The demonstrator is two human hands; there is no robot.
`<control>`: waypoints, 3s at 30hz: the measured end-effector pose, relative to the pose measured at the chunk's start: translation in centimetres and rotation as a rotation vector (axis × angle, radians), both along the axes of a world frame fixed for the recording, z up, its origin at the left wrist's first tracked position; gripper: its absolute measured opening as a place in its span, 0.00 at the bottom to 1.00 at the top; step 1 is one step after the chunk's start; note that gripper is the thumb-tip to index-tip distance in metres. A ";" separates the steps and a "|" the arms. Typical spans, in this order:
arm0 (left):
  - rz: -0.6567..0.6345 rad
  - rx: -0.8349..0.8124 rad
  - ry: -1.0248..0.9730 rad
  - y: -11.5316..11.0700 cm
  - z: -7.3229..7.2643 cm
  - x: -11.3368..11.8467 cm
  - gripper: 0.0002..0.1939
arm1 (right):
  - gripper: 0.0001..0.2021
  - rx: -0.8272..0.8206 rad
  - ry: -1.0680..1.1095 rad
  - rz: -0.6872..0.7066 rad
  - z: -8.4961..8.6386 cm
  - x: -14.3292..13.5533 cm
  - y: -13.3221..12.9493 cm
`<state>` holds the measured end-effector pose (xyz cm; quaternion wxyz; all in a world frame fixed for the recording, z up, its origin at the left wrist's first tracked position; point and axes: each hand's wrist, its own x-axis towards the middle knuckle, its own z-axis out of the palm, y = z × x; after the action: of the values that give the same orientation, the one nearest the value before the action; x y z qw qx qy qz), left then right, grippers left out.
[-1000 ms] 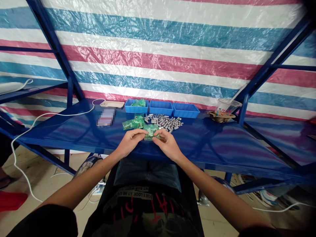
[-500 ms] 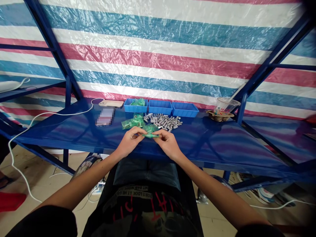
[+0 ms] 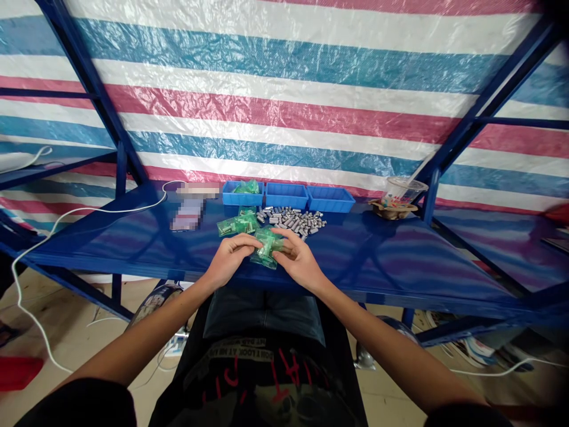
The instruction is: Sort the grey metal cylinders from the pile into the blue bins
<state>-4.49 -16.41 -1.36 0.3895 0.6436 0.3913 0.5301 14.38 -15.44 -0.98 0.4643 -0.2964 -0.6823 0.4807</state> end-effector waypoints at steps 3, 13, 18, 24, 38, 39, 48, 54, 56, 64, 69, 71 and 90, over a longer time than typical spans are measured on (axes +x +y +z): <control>-0.017 0.009 0.003 -0.1 0.0 0.0 0.09 | 0.19 0.049 0.003 -0.102 -0.6 -0.3 0.3; -0.015 -0.136 0.106 -0.1 0.7 0.6 0.17 | 0.08 0.343 -0.143 -0.126 -0.2 0.1 0.0; 0.059 -0.077 0.115 0.4 0.8 0.0 0.13 | 0.12 0.275 -0.315 -0.143 -0.2 -0.1 0.0; 0.454 0.167 0.109 6.9 4.5 -3.1 0.13 | 0.11 0.246 -0.328 -0.230 -0.4 -0.1 0.4; 0.904 0.424 0.460 15.6 11.2 -3.8 0.13 | 0.10 0.220 -0.363 -0.190 0.1 -0.1 0.0; 0.895 0.404 0.500 16.1 11.1 -3.7 0.13 | 0.09 0.217 -0.367 -0.190 0.1 -0.1 0.0; 0.660 -0.017 0.893 20.8 9.0 -6.2 0.16 | 0.08 0.236 -0.432 -0.200 0.4 -0.2 -0.3; 0.500 -0.047 0.992 20.7 7.8 -5.1 0.17 | 0.25 0.236 -0.589 -0.058 0.8 0.8 0.2; 0.494 0.003 0.987 19.3 7.5 -4.4 0.17 | 0.29 0.254 -0.666 0.006 1.0 1.0 0.3; 0.341 0.242 0.879 5.4 2.6 -1.5 0.23 | 0.16 0.608 -0.709 -0.068 0.1 0.2 -0.6; 0.174 0.186 0.627 -0.3 0.5 -0.4 0.18 | 0.09 0.536 -0.536 -0.181 -0.5 0.3 -0.4; 0.135 0.080 0.523 -0.8 0.3 -0.1 0.17 | 0.10 0.473 -0.450 -0.254 -0.6 0.6 0.0; 0.073 -0.245 0.024 -0.6 0.9 0.2 0.13 | 0.08 0.033 -0.138 -0.261 0.1 0.0 0.3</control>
<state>-4.25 -16.96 -0.46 0.4410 0.5830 0.4808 0.4842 14.40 -15.14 -0.85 0.4796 -0.4072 -0.6761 0.3835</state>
